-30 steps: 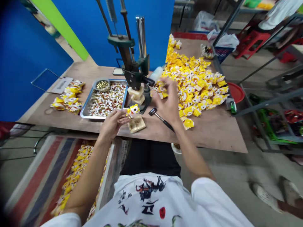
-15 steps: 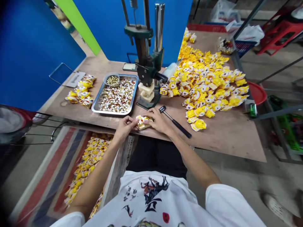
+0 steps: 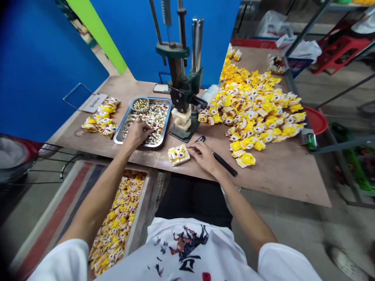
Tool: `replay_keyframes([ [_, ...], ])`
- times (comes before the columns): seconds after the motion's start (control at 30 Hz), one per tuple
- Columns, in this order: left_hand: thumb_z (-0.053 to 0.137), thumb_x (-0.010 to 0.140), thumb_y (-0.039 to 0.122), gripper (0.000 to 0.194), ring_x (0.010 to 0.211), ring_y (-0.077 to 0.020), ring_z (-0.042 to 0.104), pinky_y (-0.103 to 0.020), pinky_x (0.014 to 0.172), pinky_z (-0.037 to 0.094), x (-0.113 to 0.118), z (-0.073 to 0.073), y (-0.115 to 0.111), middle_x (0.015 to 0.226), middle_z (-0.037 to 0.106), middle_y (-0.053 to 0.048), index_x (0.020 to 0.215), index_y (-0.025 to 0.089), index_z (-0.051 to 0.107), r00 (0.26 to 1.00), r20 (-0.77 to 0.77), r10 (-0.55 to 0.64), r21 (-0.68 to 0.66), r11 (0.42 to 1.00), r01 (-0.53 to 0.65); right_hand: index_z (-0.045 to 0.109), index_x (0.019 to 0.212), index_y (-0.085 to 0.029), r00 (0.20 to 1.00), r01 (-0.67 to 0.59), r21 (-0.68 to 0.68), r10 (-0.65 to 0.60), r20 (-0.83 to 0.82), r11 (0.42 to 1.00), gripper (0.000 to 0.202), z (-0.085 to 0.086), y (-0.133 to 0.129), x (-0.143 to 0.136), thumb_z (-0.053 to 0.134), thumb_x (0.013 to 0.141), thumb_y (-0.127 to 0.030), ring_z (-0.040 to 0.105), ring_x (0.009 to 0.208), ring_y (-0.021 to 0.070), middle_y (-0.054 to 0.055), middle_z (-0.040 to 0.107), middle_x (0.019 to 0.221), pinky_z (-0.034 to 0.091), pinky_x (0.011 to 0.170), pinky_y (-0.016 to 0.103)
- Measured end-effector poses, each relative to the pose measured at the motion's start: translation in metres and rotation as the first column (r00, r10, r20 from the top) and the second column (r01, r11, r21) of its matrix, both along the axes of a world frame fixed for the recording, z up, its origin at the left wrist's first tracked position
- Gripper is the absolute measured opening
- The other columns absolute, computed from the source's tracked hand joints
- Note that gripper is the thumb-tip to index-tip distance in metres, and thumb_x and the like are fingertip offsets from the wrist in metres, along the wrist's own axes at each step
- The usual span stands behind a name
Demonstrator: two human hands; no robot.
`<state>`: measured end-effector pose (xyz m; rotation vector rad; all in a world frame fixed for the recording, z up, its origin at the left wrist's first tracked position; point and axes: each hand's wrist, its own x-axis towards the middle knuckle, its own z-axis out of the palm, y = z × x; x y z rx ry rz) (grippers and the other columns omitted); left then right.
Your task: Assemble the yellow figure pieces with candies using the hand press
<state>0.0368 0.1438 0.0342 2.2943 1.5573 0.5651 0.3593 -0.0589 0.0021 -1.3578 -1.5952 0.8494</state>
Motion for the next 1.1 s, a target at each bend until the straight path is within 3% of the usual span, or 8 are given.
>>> replay_keyframes([
  [0.13,0.080,0.083,0.024,0.010,0.090,-0.0292,0.065,-0.043,0.094,0.052,-0.002,-0.001,0.004,0.089,0.072,-0.011,0.076,0.022,0.073,0.993,0.095,-0.067,-0.001,0.998,0.068,0.081,0.117,-0.025,1.000,0.028,0.021,-0.028,0.010,0.999,0.029,0.000,-0.005,0.003,0.065,0.109,-0.049,0.072,0.104,0.0234,0.009,0.076,0.118,0.062,0.089,0.037],
  [0.23,0.084,0.081,0.030,0.014,0.081,-0.0248,0.066,-0.040,0.086,0.054,-0.007,0.009,-0.003,0.085,0.074,-0.008,0.080,0.021,0.074,0.949,0.312,0.050,-0.063,0.997,-0.032,0.081,0.115,-0.024,0.999,0.039,0.038,-0.040,0.013,0.999,0.033,0.010,-0.001,0.006,0.064,0.110,-0.051,0.072,0.101,0.0232,0.009,0.077,0.115,0.059,0.085,0.036],
  [0.3,0.090,0.077,0.035,0.023,0.080,-0.0225,0.068,-0.037,0.083,0.056,-0.006,0.018,-0.018,0.087,0.076,-0.007,0.087,0.020,0.075,0.831,0.535,0.155,-0.162,0.984,-0.080,0.081,0.113,-0.024,0.998,0.059,0.061,-0.059,-0.002,0.996,0.034,0.021,0.005,0.003,0.063,0.110,-0.052,0.072,0.101,0.0234,0.009,0.079,0.113,0.058,0.085,0.036],
  [0.4,0.097,0.070,0.038,0.043,0.088,-0.0214,0.074,-0.035,0.086,0.060,0.012,0.031,-0.055,0.097,0.080,-0.008,0.103,0.018,0.078,0.560,0.782,0.272,-0.357,0.933,0.044,0.081,0.113,-0.023,0.995,0.084,0.106,-0.077,-0.061,0.991,0.031,0.043,0.016,-0.012,0.066,0.109,-0.050,0.073,0.103,0.0232,0.008,0.080,0.112,0.059,0.088,0.036],
  [0.57,0.101,0.067,0.036,0.038,0.093,-0.0208,0.078,-0.035,0.091,0.064,0.062,0.043,-0.124,0.095,0.080,-0.008,0.090,0.017,0.078,0.329,0.838,0.435,-0.519,0.823,0.232,0.077,0.126,-0.022,1.000,-0.025,0.207,0.025,0.003,0.978,0.030,0.072,0.030,-0.050,0.073,0.106,-0.045,0.073,0.115,0.0241,0.009,0.079,0.126,0.060,0.102,0.036],
  [0.73,0.099,0.070,0.041,0.036,0.087,-0.0188,0.076,-0.032,0.086,0.063,0.078,0.039,-0.151,0.086,0.076,-0.006,0.074,0.017,0.072,0.314,0.813,0.491,-0.562,0.803,0.197,0.081,0.111,-0.021,0.989,-0.101,0.230,0.073,0.129,0.968,0.016,0.070,0.036,-0.057,0.069,0.108,-0.030,0.073,0.111,0.0242,0.009,0.082,0.115,0.057,0.105,0.037],
  [0.93,0.094,0.071,0.041,0.030,0.061,-0.0117,0.055,-0.023,0.060,0.046,0.063,0.018,-0.145,0.065,0.066,-0.002,0.070,0.016,0.078,0.594,0.722,0.354,-0.522,0.843,0.133,0.087,0.100,-0.017,0.972,-0.222,0.026,0.219,0.084,0.975,0.014,0.043,0.055,-0.040,0.083,0.094,-0.029,0.075,0.094,0.0216,0.008,0.084,0.101,0.054,0.087,0.031],
  [1.1,0.090,0.068,0.030,0.021,0.056,-0.0121,0.057,-0.023,0.055,0.044,0.060,0.006,-0.129,0.064,0.069,-0.005,0.068,0.016,0.075,0.612,0.661,0.435,-0.662,0.722,0.203,0.088,0.094,-0.013,0.938,-0.344,-0.190,0.327,-0.116,0.920,0.034,0.031,0.076,-0.033,0.088,0.085,-0.045,0.073,0.081,0.0189,0.007,0.085,0.090,0.052,0.075,0.026],
])
